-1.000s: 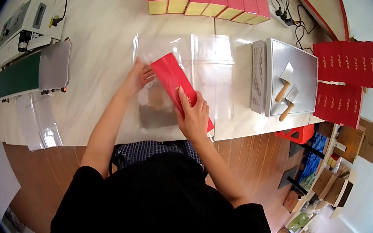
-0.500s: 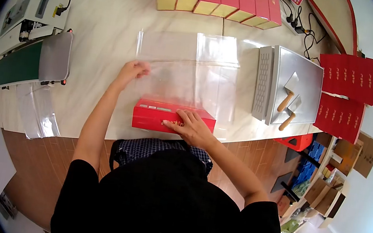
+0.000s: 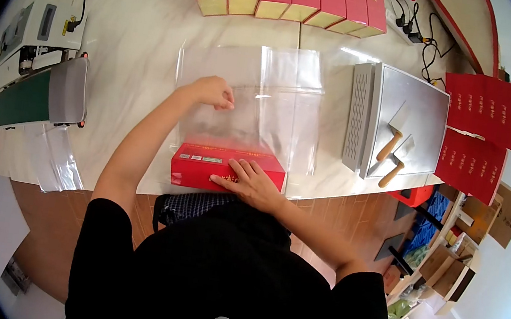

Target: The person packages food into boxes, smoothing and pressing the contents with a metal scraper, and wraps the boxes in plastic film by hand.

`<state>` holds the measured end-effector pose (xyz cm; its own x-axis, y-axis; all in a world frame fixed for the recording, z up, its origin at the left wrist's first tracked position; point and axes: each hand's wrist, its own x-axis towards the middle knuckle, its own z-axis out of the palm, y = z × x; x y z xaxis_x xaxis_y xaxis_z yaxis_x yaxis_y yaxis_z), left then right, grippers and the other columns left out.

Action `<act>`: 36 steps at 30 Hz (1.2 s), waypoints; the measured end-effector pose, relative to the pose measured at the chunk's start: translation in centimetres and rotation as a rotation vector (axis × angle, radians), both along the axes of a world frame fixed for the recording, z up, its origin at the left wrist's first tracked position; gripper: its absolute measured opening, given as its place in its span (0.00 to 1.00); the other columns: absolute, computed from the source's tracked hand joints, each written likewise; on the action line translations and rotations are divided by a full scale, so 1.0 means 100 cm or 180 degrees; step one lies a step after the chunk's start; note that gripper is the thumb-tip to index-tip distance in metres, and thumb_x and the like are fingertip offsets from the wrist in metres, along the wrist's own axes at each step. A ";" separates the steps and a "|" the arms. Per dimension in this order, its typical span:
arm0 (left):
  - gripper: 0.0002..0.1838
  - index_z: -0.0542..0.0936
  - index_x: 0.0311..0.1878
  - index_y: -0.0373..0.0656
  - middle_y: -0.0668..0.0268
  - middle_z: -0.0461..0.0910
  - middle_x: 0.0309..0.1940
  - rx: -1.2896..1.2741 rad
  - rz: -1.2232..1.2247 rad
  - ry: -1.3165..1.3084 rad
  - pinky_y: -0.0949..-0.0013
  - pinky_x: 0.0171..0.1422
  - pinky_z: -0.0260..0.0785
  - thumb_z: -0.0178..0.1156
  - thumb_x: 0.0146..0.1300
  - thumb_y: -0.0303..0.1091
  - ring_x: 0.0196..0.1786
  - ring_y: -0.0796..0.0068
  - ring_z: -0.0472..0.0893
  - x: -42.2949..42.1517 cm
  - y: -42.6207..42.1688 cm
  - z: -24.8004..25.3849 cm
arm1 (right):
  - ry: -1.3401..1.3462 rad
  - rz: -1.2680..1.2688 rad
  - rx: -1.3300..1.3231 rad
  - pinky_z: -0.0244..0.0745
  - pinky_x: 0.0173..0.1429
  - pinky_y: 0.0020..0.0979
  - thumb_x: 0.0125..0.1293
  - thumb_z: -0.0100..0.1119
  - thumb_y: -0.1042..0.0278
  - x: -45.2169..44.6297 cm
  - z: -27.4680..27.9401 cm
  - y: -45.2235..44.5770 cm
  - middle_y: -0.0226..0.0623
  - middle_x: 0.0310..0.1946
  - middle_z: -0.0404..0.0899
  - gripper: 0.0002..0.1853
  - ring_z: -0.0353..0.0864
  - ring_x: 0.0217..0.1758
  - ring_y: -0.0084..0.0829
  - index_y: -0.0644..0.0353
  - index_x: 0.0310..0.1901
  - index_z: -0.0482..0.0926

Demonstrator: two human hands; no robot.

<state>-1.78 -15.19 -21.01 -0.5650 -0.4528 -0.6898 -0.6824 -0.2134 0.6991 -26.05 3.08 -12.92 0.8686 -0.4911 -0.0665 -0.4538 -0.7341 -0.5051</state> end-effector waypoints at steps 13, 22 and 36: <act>0.16 0.83 0.54 0.53 0.63 0.85 0.43 -0.2788 -0.0470 -0.0365 0.61 0.43 0.77 0.58 0.63 0.34 0.43 0.61 0.84 0.005 0.071 0.103 | -0.0216 -0.0101 -0.0280 0.70 0.59 0.43 0.58 0.62 0.69 0.008 0.007 -0.051 0.51 0.59 0.69 0.37 0.74 0.55 0.48 0.39 0.71 0.67; 0.19 0.81 0.56 0.46 0.62 0.84 0.51 -0.3377 0.0235 -0.0295 0.63 0.53 0.77 0.55 0.61 0.32 0.53 0.63 0.84 0.005 0.098 0.103 | -0.0219 -0.0205 -0.0350 0.71 0.61 0.42 0.50 0.71 0.69 0.017 -0.006 -0.087 0.46 0.61 0.68 0.44 0.71 0.61 0.45 0.52 0.71 0.64; 0.24 0.78 0.61 0.40 0.61 0.78 0.61 -0.4166 0.0247 -0.0181 0.58 0.69 0.69 0.54 0.59 0.29 0.65 0.62 0.76 0.002 0.134 0.081 | -0.0505 0.0038 -0.1340 0.70 0.61 0.42 0.60 0.58 0.66 -0.007 -0.015 -0.056 0.42 0.59 0.72 0.25 0.74 0.57 0.39 0.55 0.62 0.72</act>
<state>-1.58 -1.76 -12.93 -0.4923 -0.8305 0.2604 -0.7343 0.5569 0.3881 -26.78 -2.55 -14.46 0.8576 -0.4369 0.2714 -0.3851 -0.8952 -0.2241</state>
